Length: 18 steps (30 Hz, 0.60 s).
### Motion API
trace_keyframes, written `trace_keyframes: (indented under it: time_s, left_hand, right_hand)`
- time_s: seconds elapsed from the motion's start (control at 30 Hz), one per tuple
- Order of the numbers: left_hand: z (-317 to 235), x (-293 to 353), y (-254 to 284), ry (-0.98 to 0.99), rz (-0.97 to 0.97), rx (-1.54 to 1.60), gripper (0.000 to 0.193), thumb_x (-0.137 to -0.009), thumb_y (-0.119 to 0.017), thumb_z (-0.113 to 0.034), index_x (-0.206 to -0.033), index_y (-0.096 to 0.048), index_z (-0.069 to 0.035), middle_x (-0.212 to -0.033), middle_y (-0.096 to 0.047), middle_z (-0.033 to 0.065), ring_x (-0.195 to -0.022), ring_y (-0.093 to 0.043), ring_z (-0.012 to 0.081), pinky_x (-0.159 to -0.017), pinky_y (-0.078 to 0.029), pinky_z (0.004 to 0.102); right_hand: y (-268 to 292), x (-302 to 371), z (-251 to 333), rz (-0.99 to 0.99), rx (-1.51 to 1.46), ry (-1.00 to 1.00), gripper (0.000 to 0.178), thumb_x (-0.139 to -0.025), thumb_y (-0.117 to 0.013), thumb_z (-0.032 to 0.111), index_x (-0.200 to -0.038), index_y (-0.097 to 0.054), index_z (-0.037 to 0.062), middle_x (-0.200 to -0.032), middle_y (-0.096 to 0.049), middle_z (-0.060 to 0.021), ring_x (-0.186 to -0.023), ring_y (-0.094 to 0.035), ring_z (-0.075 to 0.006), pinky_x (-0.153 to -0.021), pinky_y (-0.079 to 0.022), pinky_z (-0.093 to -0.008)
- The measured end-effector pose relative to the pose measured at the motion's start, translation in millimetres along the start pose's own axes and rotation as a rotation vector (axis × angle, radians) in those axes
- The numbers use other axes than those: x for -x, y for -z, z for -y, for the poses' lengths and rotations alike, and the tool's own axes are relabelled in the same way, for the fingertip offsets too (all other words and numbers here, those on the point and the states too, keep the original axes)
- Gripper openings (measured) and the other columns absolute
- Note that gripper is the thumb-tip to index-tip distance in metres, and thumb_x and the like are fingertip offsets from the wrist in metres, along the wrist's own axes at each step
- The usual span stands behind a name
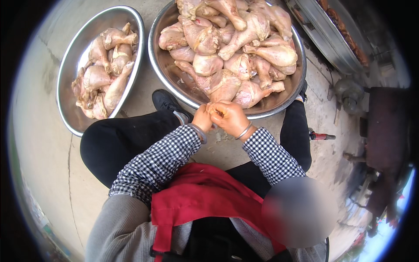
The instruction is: The person sits between two metal basins and repeatedly picks up raw chicken drumsticks from the larger basin. They peel off the skin by hand and place the cleaned drumsticks into the smaller basin to the left.
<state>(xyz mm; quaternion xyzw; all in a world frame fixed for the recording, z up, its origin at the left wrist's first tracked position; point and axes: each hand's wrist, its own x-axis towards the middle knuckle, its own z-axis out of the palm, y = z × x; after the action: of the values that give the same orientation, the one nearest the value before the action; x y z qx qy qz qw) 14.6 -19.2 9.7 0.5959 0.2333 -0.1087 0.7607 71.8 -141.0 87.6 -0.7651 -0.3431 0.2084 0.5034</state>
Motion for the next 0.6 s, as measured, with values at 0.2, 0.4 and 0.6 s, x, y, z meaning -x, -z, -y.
trace_keyframes:
  time_s: [0.2, 0.4, 0.6]
  left_hand:
    - [54.9, -6.4, 10.7, -0.333, 0.001, 0.079, 0.013, -0.088, -0.058, -0.006, -0.1, -0.059, -0.003, -0.089, -0.06, 0.002, -0.083, -0.056, 0.0083, -0.074, -0.047, 0.0237]
    - [11.9, 16.8, 17.0, -0.389, -0.105, -0.364, 0.016, -0.096, -0.049, -0.004, -0.105, -0.063, -0.002, -0.099, -0.06, 0.0064, -0.089, -0.058, 0.0135, -0.078, -0.049, 0.0258]
    - [-36.0, 47.5, 14.0, -0.65, -0.009, -0.593, 0.027, -0.08, -0.063, 0.0, -0.107, -0.063, 0.0, -0.11, -0.057, 0.0136, -0.096, -0.06, 0.0217, -0.079, -0.05, 0.0285]
  right_hand:
    - [-12.8, 3.3, 37.8, 0.142, -0.119, -0.021, 0.013, -0.083, -0.063, 0.008, -0.091, -0.063, -0.0022, -0.079, -0.062, -0.0094, -0.07, -0.06, -0.0178, -0.064, -0.049, -0.028]
    - [5.7, 62.5, -35.1, 0.39, 0.298, 0.011, 0.024, -0.075, -0.054, -0.001, -0.096, -0.065, -0.0002, -0.105, -0.062, -0.0173, -0.095, -0.061, -0.0329, -0.083, -0.05, -0.0369]
    - [-1.8, 59.6, -25.9, 0.549, 0.259, -0.263, 0.01, -0.078, -0.058, 0.01, -0.084, -0.065, 0.005, -0.081, -0.065, -0.0142, -0.079, -0.063, -0.0339, -0.07, -0.05, -0.0428]
